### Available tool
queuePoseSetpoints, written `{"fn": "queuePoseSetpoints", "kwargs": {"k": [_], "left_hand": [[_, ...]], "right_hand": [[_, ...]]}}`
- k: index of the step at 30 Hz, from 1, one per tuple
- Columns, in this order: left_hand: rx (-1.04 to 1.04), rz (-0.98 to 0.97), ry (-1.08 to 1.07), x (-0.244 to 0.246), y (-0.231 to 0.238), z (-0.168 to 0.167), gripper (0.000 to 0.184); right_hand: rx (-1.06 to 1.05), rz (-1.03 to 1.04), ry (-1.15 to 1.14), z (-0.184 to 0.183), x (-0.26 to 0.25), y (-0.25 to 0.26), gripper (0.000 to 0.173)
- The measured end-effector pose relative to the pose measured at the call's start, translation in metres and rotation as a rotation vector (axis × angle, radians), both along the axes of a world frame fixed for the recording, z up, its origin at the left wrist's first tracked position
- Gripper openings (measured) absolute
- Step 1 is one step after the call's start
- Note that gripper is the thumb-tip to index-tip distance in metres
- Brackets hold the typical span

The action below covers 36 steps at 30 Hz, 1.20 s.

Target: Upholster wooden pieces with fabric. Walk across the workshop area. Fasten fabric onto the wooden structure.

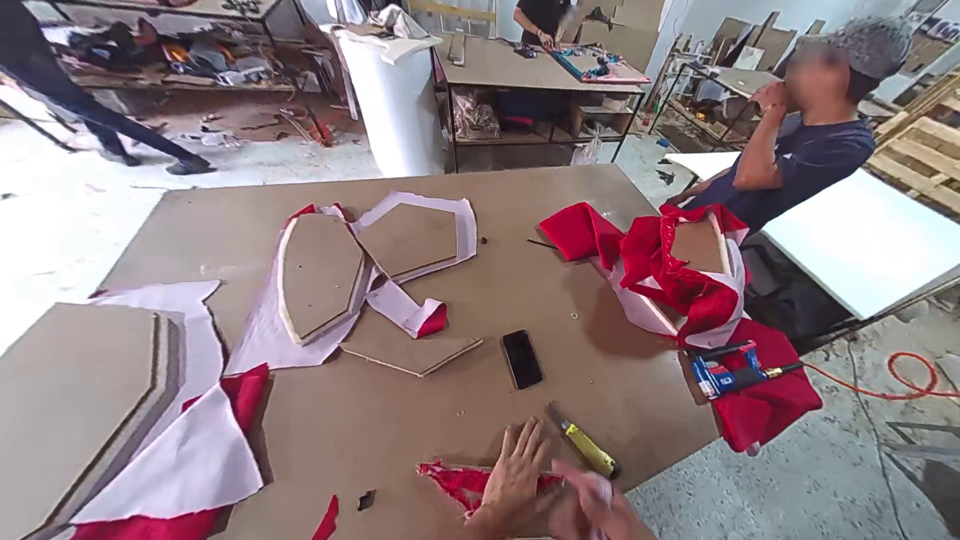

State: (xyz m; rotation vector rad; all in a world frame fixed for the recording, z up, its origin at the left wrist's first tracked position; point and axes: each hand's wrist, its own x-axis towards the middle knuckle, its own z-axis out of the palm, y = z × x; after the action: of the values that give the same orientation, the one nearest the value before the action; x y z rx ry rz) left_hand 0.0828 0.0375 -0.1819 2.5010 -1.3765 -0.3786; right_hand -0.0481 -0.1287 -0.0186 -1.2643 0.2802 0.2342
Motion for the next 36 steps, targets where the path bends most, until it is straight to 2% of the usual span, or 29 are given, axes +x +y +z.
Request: {"fn": "queuePoseSetpoints", "kwargs": {"k": [2,4,5,6,8,10,11,12,14,15,17,18,20,22,24,26,27,28,30,31,33,34,35,36], "left_hand": [[-0.003,0.017,0.003,-0.001,0.0,0.001,0.09],[0.064,0.024,0.044,0.0,0.002,0.004,0.093],[0.078,0.034,0.034,0.003,0.0,0.004,0.095],[0.081,0.044,0.023,0.006,-0.003,0.004,0.098],[0.097,0.059,0.024,0.005,-0.008,0.01,0.103],[0.136,0.059,0.044,0.003,-0.009,0.017,0.101],[0.171,0.054,0.055,0.004,-0.011,0.017,0.101],[0.206,0.048,0.069,-0.003,-0.009,0.011,0.102],[0.25,0.065,0.067,-0.001,-0.011,-0.005,0.1],[0.254,0.068,0.059,0.001,-0.014,-0.009,0.101],[0.248,0.048,0.052,-0.001,-0.016,-0.012,0.109],[0.244,0.019,0.043,-0.002,-0.013,-0.012,0.111],[0.225,-0.002,0.029,-0.003,-0.017,-0.015,0.115],[0.213,0.012,0.041,-0.008,-0.019,-0.016,0.115],[0.212,0.025,0.051,-0.003,-0.024,-0.022,0.116],[0.234,0.016,0.064,-0.008,-0.017,-0.02,0.115],[0.24,-0.001,0.054,-0.006,-0.018,-0.021,0.114],[0.228,-0.005,0.037,0.0,-0.02,-0.025,0.113],[0.211,-0.005,0.092,-0.017,-0.016,-0.02,0.116],[0.209,0.002,0.099,-0.014,-0.019,-0.022,0.118],[0.209,0.009,0.102,-0.011,-0.016,-0.022,0.117],[0.198,-0.012,0.092,-0.009,-0.016,-0.023,0.116],[0.197,-0.028,0.084,-0.009,-0.014,-0.022,0.116],[0.186,-0.015,0.078,-0.009,-0.018,-0.022,0.116]], "right_hand": [[-0.625,-0.155,-0.023,-0.028,0.026,-0.005,0.046],[-1.053,-0.047,0.212,-0.066,0.014,-0.006,0.061],[-1.146,0.081,0.331,-0.075,0.003,0.0,0.06],[-1.228,0.19,0.393,-0.078,-0.007,0.011,0.052],[-1.289,0.33,0.439,-0.068,-0.016,0.03,0.041],[-1.132,0.377,0.594,-0.055,0.003,0.028,0.043],[-1.009,0.362,0.662,-0.06,0.017,0.017,0.05],[-0.837,0.316,0.699,-0.075,0.019,0.009,0.058],[-0.619,0.133,0.696,-0.107,0.021,0.012,0.059],[-0.605,0.071,0.71,-0.114,0.02,0.019,0.056],[-0.624,0.154,0.677,-0.113,-0.001,0.019,0.051],[-0.587,0.258,0.622,-0.109,-0.01,0.0,0.051],[-0.427,0.427,0.531,-0.107,0.0,-0.071,0.047],[-0.431,0.499,0.528,-0.111,0.023,-0.096,0.043],[-0.593,0.319,0.628,-0.117,0.03,-0.071,0.05],[-0.657,0.048,0.771,-0.111,0.011,0.0,0.048],[-0.593,0.032,0.771,-0.107,0.004,0.004,0.047],[-0.495,0.106,0.73,-0.11,0.005,-0.019,0.045],[-0.384,0.322,0.712,-0.105,0.0,-0.059,0.043],[-0.43,0.303,0.695,-0.111,0.007,-0.059,0.043],[-0.543,0.064,0.715,-0.115,0.005,-0.007,0.042],[-0.528,-0.057,0.751,-0.112,-0.001,0.013,0.04],[-0.447,-0.056,0.767,-0.108,-0.009,0.006,0.038],[-0.314,0.023,0.763,-0.108,-0.013,-0.024,0.037]]}}
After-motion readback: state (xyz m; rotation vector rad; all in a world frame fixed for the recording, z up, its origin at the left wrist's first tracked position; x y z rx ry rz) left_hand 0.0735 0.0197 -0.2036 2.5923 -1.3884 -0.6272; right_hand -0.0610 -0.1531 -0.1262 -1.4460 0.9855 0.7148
